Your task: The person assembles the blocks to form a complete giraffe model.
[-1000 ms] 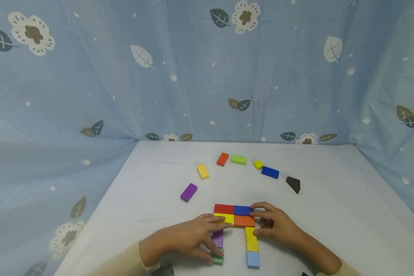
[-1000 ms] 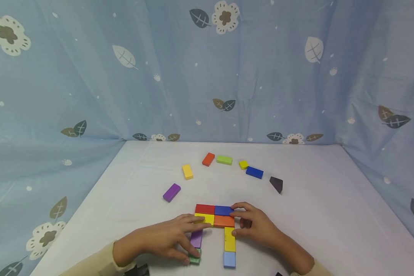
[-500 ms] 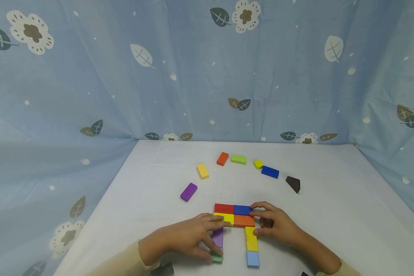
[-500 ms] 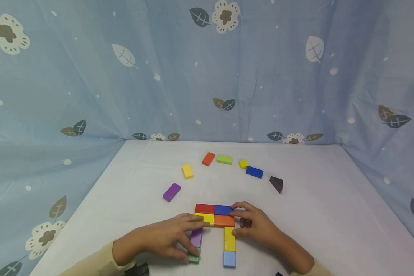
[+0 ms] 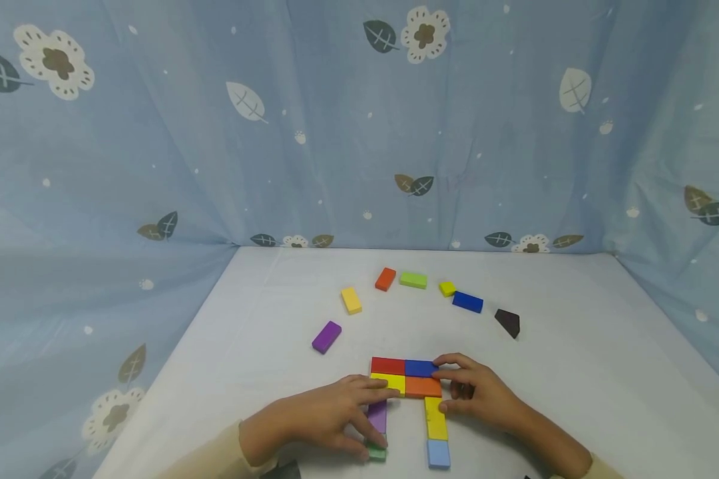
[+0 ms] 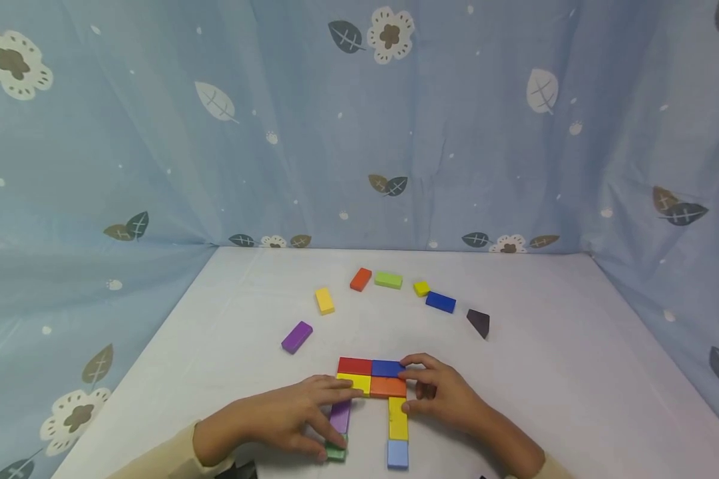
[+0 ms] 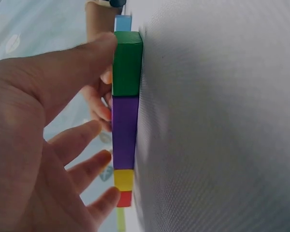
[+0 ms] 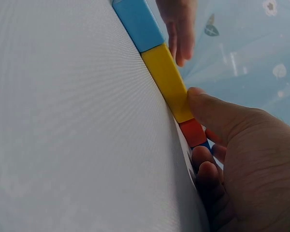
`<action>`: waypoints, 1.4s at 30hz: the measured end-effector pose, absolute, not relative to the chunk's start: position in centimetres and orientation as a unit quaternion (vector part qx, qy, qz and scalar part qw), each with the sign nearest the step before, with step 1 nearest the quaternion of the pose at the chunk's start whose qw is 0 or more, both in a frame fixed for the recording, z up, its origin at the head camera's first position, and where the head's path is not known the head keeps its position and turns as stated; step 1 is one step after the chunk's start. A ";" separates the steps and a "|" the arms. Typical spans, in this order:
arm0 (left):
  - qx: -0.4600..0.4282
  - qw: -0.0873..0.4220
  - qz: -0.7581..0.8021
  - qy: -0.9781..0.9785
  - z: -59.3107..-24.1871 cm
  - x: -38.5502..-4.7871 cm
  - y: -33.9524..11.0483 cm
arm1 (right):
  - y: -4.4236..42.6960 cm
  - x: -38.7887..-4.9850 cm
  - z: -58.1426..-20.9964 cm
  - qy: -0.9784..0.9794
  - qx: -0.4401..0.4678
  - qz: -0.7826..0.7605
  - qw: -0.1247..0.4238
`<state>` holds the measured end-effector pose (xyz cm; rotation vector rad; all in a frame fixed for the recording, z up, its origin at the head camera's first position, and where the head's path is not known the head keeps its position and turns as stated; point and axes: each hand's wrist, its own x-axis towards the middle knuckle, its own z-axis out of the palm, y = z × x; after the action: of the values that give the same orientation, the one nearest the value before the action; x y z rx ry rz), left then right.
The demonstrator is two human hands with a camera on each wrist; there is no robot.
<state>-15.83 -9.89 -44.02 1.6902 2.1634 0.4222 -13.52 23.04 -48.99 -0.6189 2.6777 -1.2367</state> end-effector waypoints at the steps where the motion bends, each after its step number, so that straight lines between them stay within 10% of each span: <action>1: 0.597 0.179 0.151 0.767 -44.0 -15.8 -9.9 | 23.0 -13.5 -49.0 0.887 -0.205 -0.409 0.064; 17: 0.410 0.124 0.169 0.888 -44.8 -18.4 -10.1 | 23.0 -13.5 -48.8 0.889 -0.187 -0.412 0.078; 42: 0.469 0.096 0.290 0.829 -48.4 -19.6 -10.8 | 22.9 -13.5 -48.6 0.887 -0.193 -0.414 0.073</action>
<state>-19.56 -10.76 -48.42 1.3900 2.4558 0.8578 -13.51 22.91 -48.64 -0.5808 2.6636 -1.2428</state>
